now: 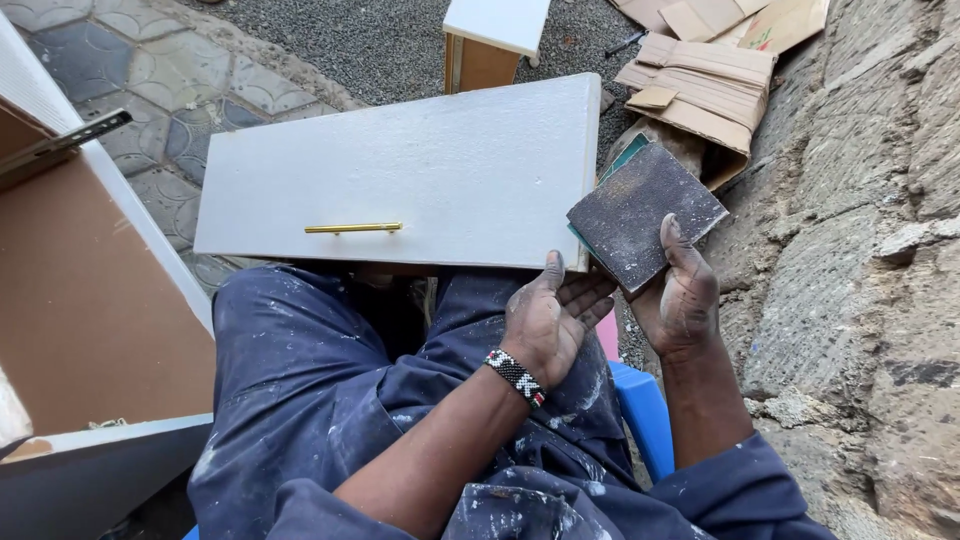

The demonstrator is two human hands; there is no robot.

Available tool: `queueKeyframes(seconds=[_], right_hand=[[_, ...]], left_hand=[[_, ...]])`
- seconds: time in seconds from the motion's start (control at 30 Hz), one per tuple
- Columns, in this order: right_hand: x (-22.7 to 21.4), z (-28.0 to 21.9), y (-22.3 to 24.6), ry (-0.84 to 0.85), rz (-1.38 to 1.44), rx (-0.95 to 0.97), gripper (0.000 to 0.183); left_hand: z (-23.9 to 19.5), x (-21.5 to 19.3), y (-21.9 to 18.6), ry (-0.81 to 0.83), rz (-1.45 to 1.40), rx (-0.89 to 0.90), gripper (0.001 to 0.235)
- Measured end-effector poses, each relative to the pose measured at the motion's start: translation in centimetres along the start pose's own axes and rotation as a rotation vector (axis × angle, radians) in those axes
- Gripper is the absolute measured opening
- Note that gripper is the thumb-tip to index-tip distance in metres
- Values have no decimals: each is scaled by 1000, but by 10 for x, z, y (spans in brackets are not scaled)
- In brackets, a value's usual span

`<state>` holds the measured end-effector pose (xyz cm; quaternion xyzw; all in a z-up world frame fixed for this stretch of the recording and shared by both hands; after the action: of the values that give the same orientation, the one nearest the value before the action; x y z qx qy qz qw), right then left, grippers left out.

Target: The person sits on a small stool and sands a white drawer front resting on their lap using a sanding block. They smooth the edges and the main surface, occasionally wiping away dust with their hand. A gold handle is visible on the drawer throughout the process.

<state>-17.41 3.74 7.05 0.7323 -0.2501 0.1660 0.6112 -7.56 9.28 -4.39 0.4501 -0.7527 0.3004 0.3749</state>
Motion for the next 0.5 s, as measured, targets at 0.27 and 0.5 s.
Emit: queueKeyframes(seconds=[0.27,0.5], right_hand=[[-7,7,9,-76,-177,-113,37],[22,-7,8,-161,-744,-267,55]], left_hand=[[19,-10,-6,-27,-6,33,49],[21,4,-16,-8,-3,23,49]])
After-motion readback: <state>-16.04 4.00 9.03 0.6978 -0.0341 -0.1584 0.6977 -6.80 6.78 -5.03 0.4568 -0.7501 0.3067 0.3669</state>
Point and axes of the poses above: each hand's wrist, its own z-axis towards the middle knuckle, its own x-axis out of the palm, y = z × x, the point moved 2 cm from there along z, towards the middle knuckle, and after that the axes turned 10 degrees about -x, right-handed, at the moved point
